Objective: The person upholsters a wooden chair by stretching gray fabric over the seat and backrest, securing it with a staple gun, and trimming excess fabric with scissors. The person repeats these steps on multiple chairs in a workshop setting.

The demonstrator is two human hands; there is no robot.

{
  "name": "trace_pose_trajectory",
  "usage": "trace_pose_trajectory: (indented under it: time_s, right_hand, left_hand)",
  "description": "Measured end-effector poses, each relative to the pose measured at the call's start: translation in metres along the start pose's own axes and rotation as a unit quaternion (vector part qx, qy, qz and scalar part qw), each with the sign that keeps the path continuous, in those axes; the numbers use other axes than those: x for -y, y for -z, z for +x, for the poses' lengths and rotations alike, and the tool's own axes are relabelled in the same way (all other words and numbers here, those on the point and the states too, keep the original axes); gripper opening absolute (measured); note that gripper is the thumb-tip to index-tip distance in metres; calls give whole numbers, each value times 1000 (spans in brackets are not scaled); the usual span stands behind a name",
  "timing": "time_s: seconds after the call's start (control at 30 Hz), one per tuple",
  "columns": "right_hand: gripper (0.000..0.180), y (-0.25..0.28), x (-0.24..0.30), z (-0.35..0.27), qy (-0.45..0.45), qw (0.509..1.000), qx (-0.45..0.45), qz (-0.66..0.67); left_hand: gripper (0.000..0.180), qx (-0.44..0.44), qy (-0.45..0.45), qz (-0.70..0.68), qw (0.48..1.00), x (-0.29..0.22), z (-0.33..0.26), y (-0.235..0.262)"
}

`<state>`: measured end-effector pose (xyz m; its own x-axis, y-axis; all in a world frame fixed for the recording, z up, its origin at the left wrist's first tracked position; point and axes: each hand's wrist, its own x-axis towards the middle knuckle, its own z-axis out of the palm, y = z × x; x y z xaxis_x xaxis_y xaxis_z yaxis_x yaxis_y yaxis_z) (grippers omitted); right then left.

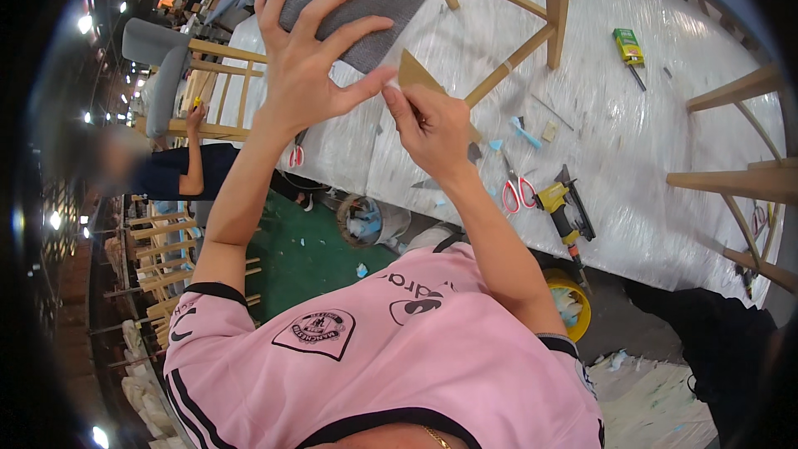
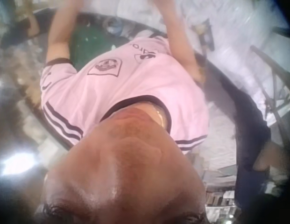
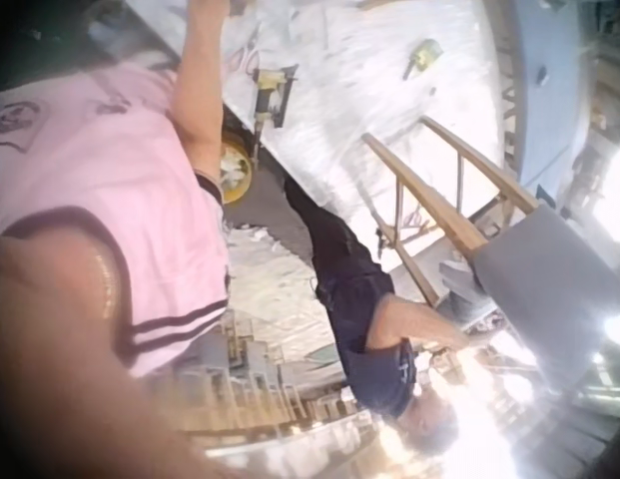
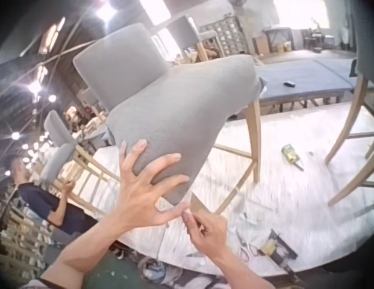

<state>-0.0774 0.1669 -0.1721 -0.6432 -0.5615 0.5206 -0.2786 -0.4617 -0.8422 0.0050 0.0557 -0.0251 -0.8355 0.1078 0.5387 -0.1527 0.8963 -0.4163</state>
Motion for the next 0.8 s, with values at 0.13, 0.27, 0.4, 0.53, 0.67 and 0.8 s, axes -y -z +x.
trace_pose_trajectory:
  time_s: [0.13,0.27,0.4,0.53,0.67,0.8]
  right_hand:
    - [27,12,-26,-29,-86,996,10,12]
    - [24,67,-128,-97,-301,952,6,-47]
    - [22,93,-122,-89,-298,954,-27,-6]
    - [23,95,-99,-40,-221,972,-63,50]
    - [24,95,-76,-9,-164,978,-50,114]
    - [40,63,3,35,-226,961,69,142]
  left_hand:
    - [41,28,13,-2,1000,0,2,3]
    - [42,61,11,35,997,2,4,8]
    - [25,6,14,-7,1000,-7,6,5]
    - [8,-1,18,-21,1000,-8,9,7]
    - [9,6,44,-41,998,-15,16,15]
    - [14,-7,66,-79,995,-19,14,16]
